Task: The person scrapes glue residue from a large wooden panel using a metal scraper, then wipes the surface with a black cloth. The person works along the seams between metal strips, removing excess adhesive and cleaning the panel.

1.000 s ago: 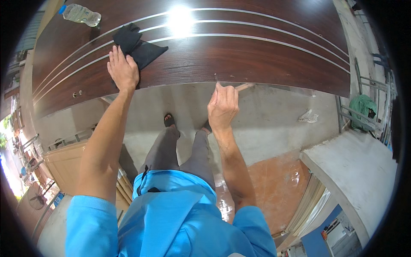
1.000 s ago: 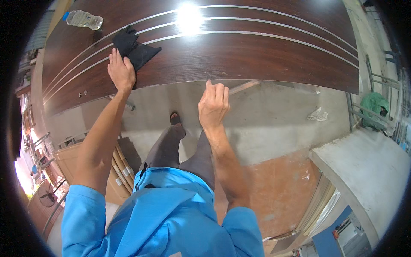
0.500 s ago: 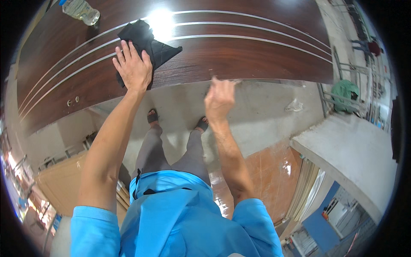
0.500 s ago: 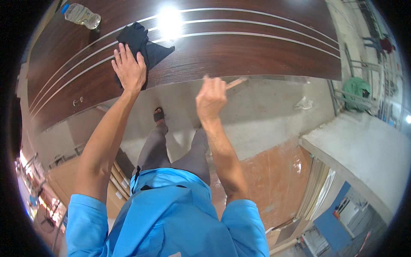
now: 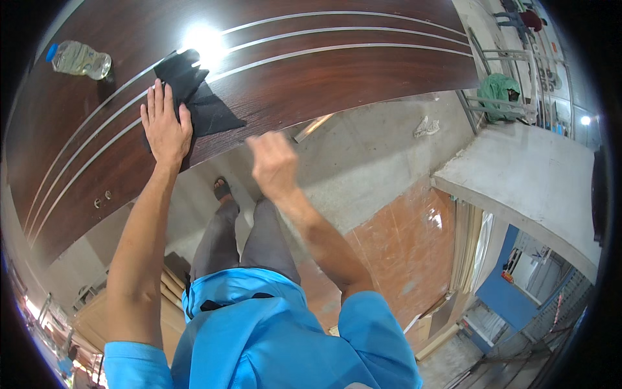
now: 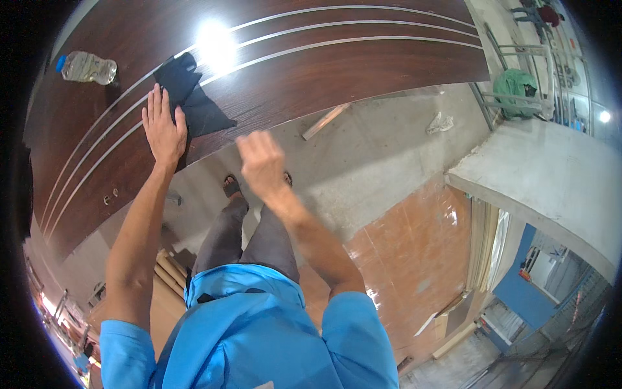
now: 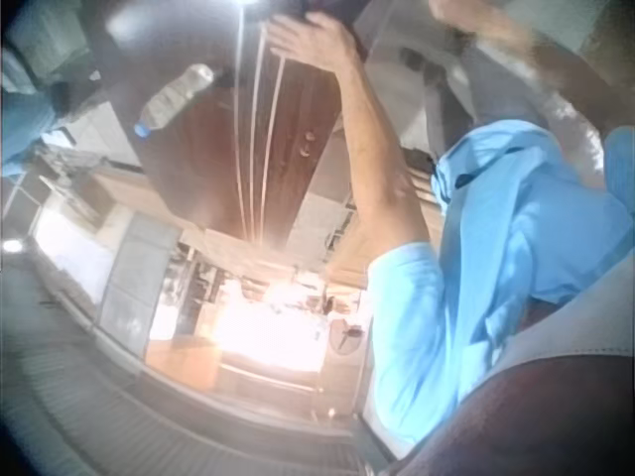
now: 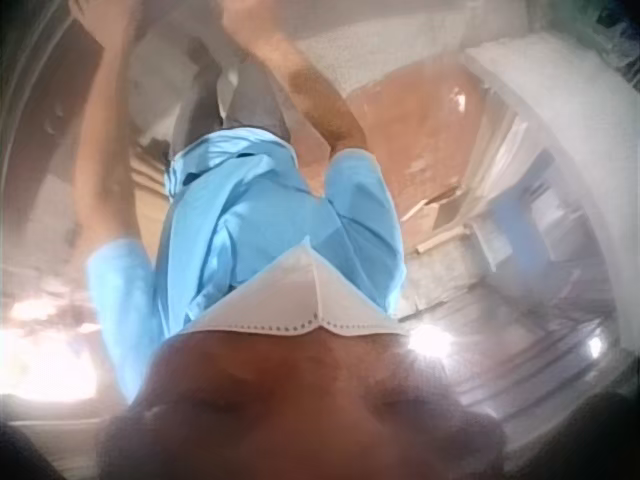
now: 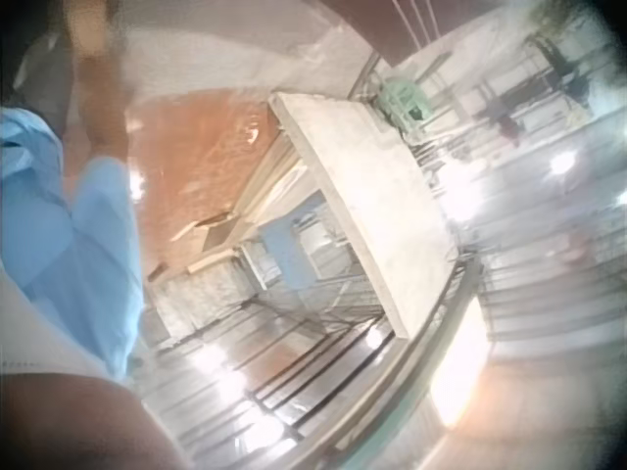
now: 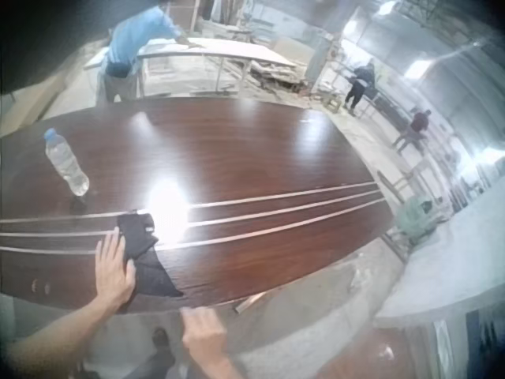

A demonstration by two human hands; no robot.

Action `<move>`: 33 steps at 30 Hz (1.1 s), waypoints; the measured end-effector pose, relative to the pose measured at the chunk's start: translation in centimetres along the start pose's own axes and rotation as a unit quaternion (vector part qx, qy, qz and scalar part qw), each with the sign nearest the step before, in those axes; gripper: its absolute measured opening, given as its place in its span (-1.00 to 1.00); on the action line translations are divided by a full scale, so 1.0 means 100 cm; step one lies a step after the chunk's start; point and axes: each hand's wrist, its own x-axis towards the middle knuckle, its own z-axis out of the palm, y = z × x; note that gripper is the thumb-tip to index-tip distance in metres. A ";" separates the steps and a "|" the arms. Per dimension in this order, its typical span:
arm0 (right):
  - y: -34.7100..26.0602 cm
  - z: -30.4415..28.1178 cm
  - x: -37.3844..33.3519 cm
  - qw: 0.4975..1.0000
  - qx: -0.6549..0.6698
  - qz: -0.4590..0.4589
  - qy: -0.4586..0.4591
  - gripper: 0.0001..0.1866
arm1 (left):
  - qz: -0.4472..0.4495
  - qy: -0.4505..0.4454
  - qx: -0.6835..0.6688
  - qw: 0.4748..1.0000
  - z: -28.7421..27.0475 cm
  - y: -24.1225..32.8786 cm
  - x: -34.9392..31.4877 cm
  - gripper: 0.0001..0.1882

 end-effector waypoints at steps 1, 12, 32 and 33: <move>-0.005 0.002 -0.003 0.999 0.050 0.017 0.009 -0.86 | 0.000 -0.003 0.004 1.000 -0.001 0.000 0.000 -0.39; 0.223 -0.076 -0.027 0.951 -0.239 0.173 0.092 -0.89 | 0.006 -0.002 0.004 1.000 0.003 -0.008 -0.001 -0.40; 0.126 -0.041 -0.050 0.993 -0.049 0.103 -0.013 -0.89 | 0.017 -0.007 0.009 1.000 0.001 -0.009 0.003 -0.41; 0.150 -0.053 -0.045 0.986 -0.102 0.123 0.048 -0.91 | 0.017 -0.008 0.011 1.000 0.001 -0.009 0.002 -0.41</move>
